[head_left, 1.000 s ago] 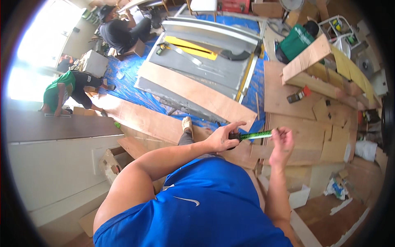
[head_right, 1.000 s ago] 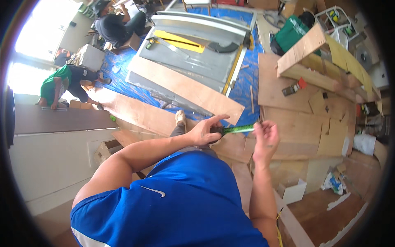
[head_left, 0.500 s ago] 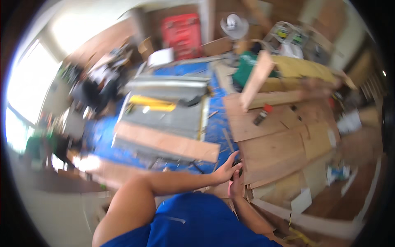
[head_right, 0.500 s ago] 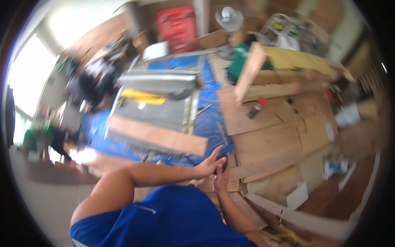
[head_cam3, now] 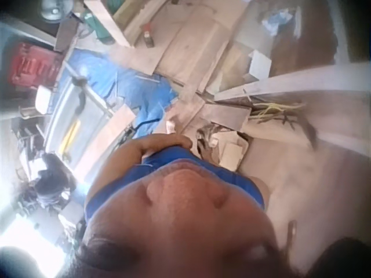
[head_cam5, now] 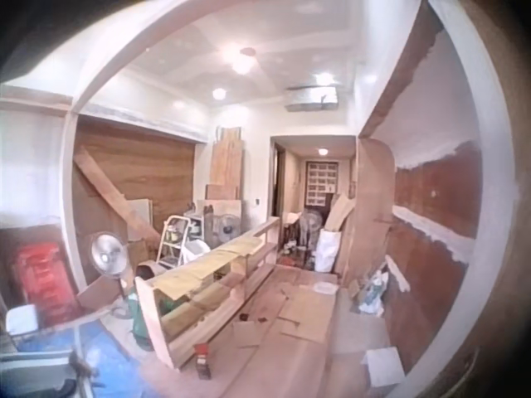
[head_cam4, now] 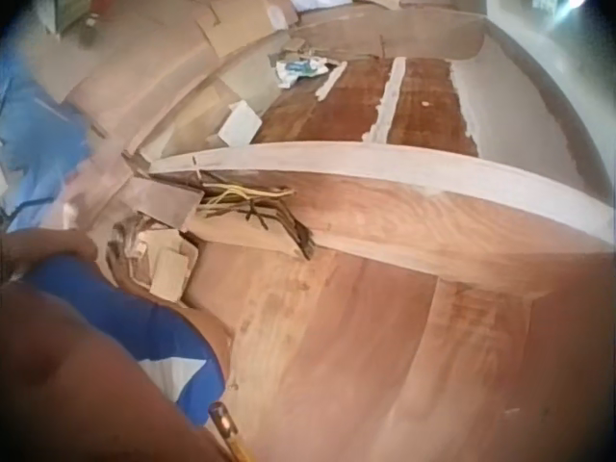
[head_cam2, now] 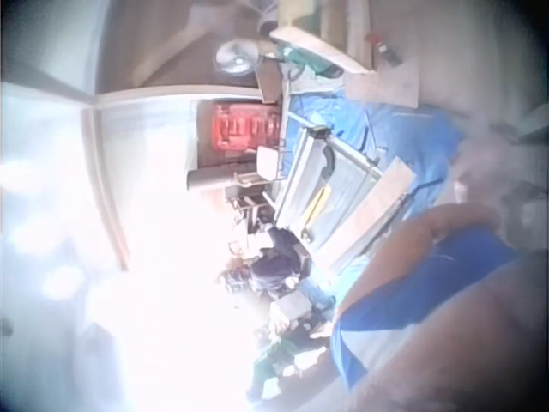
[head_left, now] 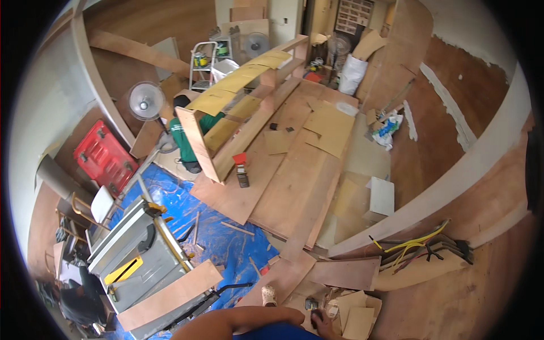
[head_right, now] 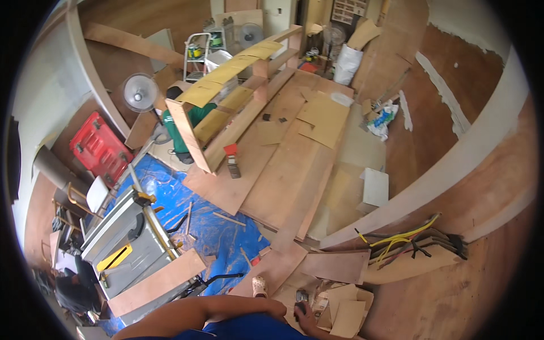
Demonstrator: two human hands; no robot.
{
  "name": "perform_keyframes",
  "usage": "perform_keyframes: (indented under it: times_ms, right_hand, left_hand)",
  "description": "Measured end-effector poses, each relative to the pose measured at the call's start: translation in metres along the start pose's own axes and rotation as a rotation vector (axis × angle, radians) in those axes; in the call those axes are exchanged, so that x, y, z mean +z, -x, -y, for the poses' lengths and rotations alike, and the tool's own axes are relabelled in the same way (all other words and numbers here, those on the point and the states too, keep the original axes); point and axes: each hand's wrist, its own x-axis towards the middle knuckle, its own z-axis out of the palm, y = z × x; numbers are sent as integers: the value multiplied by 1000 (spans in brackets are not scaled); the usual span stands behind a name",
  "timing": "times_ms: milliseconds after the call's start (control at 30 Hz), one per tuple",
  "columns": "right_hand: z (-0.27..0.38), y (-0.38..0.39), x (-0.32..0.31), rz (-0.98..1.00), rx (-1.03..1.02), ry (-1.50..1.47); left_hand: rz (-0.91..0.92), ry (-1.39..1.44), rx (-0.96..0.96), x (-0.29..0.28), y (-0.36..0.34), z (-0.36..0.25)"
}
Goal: The person measures a wooden board with a tape measure and marks it with a pencil. They then carry the board to a wall unit and fit it into place as a shelf or panel. The person uses a rubber mallet to tap the board into position and checks the fit with a square tool.
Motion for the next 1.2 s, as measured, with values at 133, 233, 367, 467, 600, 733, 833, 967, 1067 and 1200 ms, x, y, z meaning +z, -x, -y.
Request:
perform_keyframes:
  times_ms: [133, 233, 367, 467, 600, 733, 833, 967, 1067, 1200]
  right_hand:
    - [-65, 20, 22, 19, -120, -69]
    - [-22, 35, 21, 75, -183, -35]
    - [-8, 22, 29, 91, -79, 135]
    - [-4, 11, 26, 122, -61, 190]
    - [14, -3, 5, 119, -79, 273]
    - [36, -24, 7, 89, -125, 351]
    - [42, -20, 22, 87, -128, 383]
    - [43, -5, 56, 126, -132, 433]
    - [34, 18, 82, 140, -129, 446]
    - [26, 46, 107, 145, -143, 473]
  left_hand:
    - [103, 41, 92, -19, 22, -32]
    - [12, -168, 205, 11, -4, -5]
    - [-209, -196, 95, -7, 39, -8]
    - [-356, -87, 30, 15, 59, 0]
    - [-440, -285, 89, 24, 72, -2]
    - [-494, -326, 116, 27, 94, 5]
    - [-536, -241, 61, 41, 122, 12]
    - [-591, -181, 39, 55, 165, 10]
    - [-599, -189, 28, 71, 183, 17]
    - [-627, -185, 90, 85, 183, 26]
